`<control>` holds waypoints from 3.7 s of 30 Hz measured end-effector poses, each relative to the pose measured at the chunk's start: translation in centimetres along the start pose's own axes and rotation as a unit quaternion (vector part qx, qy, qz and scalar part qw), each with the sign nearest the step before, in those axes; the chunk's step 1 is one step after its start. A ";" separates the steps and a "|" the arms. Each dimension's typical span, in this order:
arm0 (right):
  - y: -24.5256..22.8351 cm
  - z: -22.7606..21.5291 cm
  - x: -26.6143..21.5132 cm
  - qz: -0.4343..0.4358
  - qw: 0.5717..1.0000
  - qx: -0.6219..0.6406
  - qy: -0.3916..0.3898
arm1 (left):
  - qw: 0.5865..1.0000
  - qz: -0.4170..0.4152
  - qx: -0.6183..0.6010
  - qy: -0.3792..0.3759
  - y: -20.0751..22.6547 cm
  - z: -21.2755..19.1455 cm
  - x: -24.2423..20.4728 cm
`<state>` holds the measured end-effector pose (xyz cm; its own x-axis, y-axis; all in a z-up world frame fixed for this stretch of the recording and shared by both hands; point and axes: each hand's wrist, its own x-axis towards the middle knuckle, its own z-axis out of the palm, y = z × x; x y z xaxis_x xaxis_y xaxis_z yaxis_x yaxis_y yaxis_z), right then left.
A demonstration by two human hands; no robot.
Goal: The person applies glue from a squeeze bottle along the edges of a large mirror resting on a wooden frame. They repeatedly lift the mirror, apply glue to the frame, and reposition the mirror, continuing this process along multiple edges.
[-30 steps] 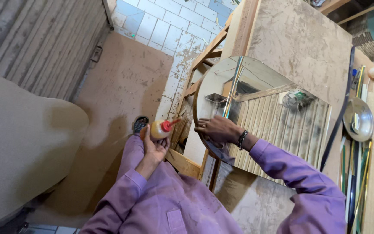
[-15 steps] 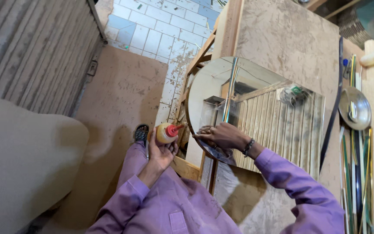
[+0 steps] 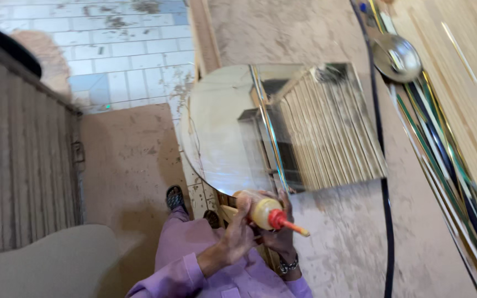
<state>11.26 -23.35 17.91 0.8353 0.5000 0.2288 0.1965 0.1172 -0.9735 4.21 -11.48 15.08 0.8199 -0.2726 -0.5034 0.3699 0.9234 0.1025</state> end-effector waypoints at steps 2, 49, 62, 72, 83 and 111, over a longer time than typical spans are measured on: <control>0.2 -2.1 -2.1 0.008 0.989 -0.086 0.119 | 0.990 -0.059 0.115 0.057 -0.3 -3.4 -0.4; 7.7 17.8 -0.5 0.270 0.703 -0.103 0.650 | 0.972 -0.003 0.229 0.046 63.7 -4.9 24.7; 7.6 20.1 1.6 0.172 0.676 0.085 0.712 | 0.897 0.412 0.154 0.035 45.1 -7.7 21.3; 8.2 16.7 -1.0 0.296 0.699 0.029 0.650 | 0.859 0.475 0.190 -0.017 43.3 -6.6 21.8; 1.0 -6.1 -7.3 0.139 0.579 -0.494 0.633 | 0.803 0.525 0.266 0.089 40.7 -6.8 22.0; -4.0 3.2 23.8 0.100 0.980 -0.101 0.136 | 0.726 0.375 0.535 0.216 28.7 0.3 10.4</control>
<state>28.75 -9.20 27.21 0.9679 0.2459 0.0516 0.0899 -0.1469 -0.9851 23.42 12.09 13.04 0.8378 0.5217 -0.1608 0.2083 -0.0333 0.9775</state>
